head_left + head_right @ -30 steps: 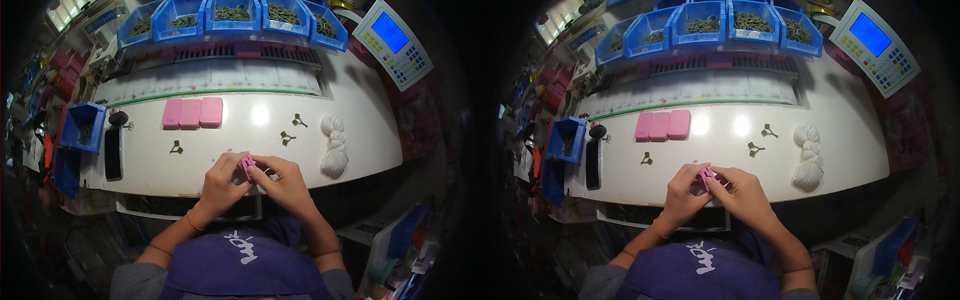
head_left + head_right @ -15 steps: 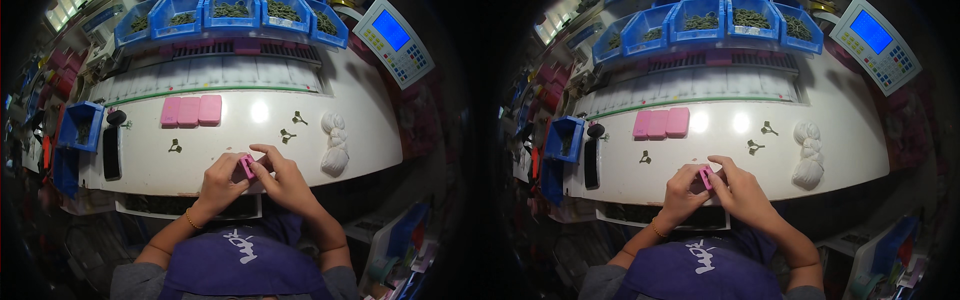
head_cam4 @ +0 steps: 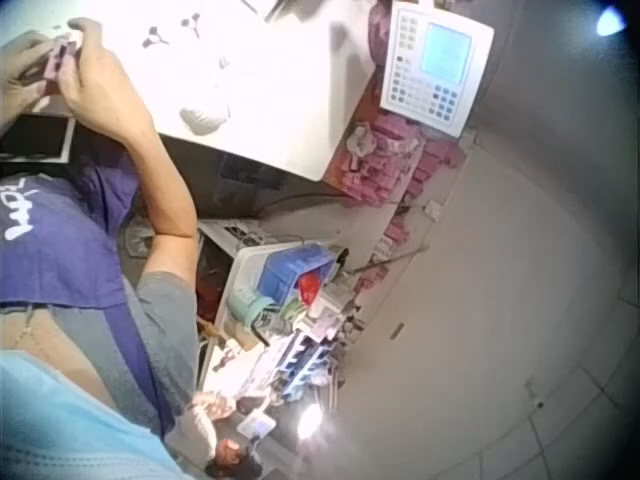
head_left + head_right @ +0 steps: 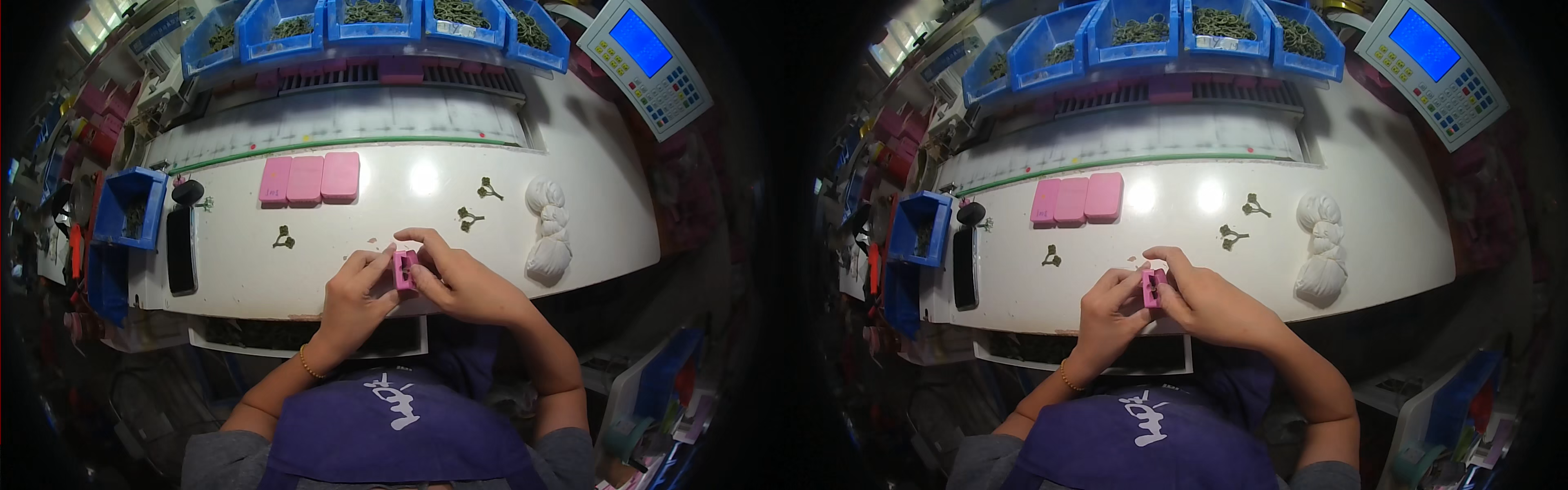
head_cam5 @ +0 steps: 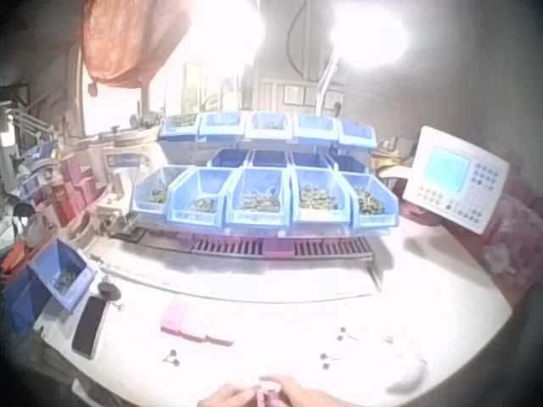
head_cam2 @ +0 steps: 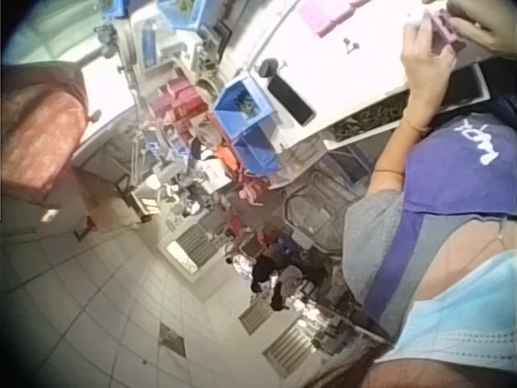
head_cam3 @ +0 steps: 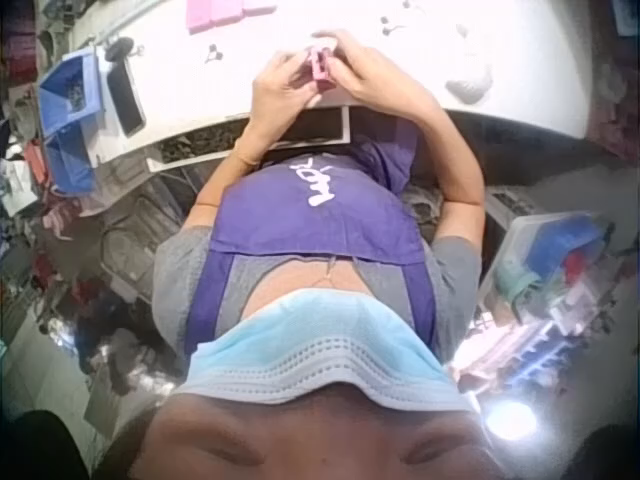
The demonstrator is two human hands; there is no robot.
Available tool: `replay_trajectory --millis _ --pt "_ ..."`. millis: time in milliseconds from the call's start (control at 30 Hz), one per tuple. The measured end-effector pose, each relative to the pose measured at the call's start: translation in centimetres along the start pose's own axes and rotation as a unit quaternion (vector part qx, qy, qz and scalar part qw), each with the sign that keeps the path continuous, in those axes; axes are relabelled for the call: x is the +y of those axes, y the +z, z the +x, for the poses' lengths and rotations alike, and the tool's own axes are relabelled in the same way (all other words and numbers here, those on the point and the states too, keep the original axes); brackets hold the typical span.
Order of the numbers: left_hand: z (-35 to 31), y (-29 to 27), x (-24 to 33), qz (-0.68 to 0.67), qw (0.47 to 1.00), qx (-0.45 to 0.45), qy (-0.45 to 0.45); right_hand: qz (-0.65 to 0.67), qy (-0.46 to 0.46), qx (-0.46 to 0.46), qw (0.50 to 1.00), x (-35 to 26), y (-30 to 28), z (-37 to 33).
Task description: Assembling small plastic flower stems into plastic cases at a workstation.
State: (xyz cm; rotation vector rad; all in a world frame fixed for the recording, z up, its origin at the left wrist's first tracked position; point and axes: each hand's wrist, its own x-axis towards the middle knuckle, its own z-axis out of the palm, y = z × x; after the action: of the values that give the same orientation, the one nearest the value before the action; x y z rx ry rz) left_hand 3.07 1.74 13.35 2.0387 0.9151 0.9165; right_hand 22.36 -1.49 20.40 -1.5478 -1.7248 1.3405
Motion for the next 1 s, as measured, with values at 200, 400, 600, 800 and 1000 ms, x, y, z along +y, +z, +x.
replay_trajectory --millis 200,400,600,800,1000 --pt "-0.4 -0.2 1.0 0.009 0.999 -0.01 -0.052 0.064 -0.036 0.022 0.997 1.8 0.9 -0.1" --pt "-0.5 -0.2 1.4 -0.006 0.999 -0.005 -0.052 0.122 -0.035 0.026 0.992 2.2 1.5 -0.5" --pt "0.2 -0.7 2.3 -0.042 0.998 -0.021 -0.034 0.132 -0.022 0.042 0.99 2.1 2.2 -0.7" --pt "0.1 0.2 2.6 -0.021 0.996 0.017 -0.08 0.118 -0.055 0.054 0.99 2.5 2.5 -0.7" --pt "0.1 0.8 2.4 0.034 0.997 0.044 -0.06 0.145 -0.065 0.069 0.985 3.3 3.2 -0.7"
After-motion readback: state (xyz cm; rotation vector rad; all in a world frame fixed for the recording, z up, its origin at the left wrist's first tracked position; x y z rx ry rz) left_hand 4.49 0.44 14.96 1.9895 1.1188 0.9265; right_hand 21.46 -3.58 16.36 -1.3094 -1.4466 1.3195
